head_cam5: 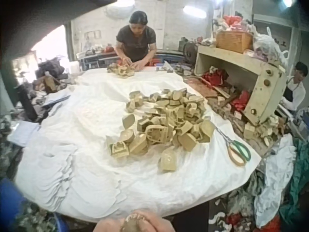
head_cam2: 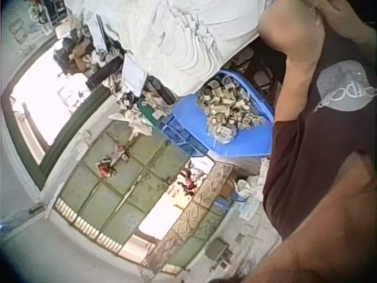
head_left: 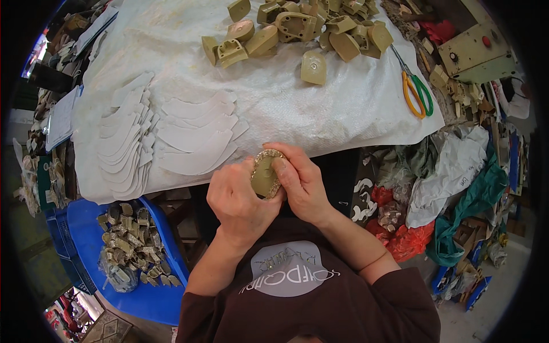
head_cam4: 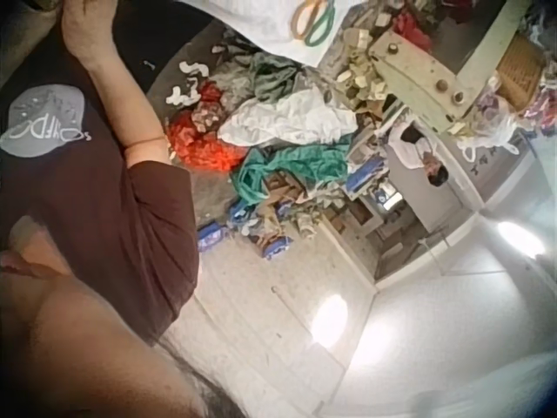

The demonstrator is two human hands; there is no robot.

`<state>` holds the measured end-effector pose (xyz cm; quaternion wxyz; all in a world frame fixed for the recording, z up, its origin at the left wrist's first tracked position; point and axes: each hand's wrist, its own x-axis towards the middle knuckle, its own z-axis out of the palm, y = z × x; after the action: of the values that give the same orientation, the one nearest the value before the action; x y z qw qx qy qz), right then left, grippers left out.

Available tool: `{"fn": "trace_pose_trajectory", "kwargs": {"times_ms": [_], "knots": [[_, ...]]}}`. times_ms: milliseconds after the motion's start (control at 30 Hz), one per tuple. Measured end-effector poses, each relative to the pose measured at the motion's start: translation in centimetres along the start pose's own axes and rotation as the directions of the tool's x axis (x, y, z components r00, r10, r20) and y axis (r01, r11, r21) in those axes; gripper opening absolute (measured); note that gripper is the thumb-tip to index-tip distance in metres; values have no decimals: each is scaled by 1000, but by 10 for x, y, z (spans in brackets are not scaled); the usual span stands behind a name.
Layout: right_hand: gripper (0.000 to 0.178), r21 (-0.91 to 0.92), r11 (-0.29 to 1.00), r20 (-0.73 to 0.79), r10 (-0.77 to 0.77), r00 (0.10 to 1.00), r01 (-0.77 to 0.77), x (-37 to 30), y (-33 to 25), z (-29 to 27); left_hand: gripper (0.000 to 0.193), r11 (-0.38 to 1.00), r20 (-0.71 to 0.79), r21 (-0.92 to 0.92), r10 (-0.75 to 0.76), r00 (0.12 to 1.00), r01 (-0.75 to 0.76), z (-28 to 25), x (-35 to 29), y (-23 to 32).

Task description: The person repeatedly picks up beige plastic components and white curved inserts from a table. They insert the white pieces into the plastic components by hand, then place the assembled units into a blue bin. The process is repetitive and involves handling multiple identical parts.

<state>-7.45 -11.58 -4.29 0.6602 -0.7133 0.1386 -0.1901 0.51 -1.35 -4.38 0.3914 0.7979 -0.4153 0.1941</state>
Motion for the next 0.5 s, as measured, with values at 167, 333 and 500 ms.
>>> {"fn": "trace_pose_trajectory", "kwargs": {"times_ms": [167, 333, 500], "knots": [[40, -24, 999, -48, -29, 998, 28, -4, -1, 13, 41, 998, 42, -56, -5, 999, 7, -8, 2, -4], [40, -152, 983, 208, -66, 976, 98, 14, -12, 8, 45, 935, 144, -209, -261, 955, 287, -29, -12, -16], [30, -485, 706, 287, -428, 857, 515, 50, -12, 17, 49, 906, -40, -146, -406, 913, 397, -72, -41, -70]]}}
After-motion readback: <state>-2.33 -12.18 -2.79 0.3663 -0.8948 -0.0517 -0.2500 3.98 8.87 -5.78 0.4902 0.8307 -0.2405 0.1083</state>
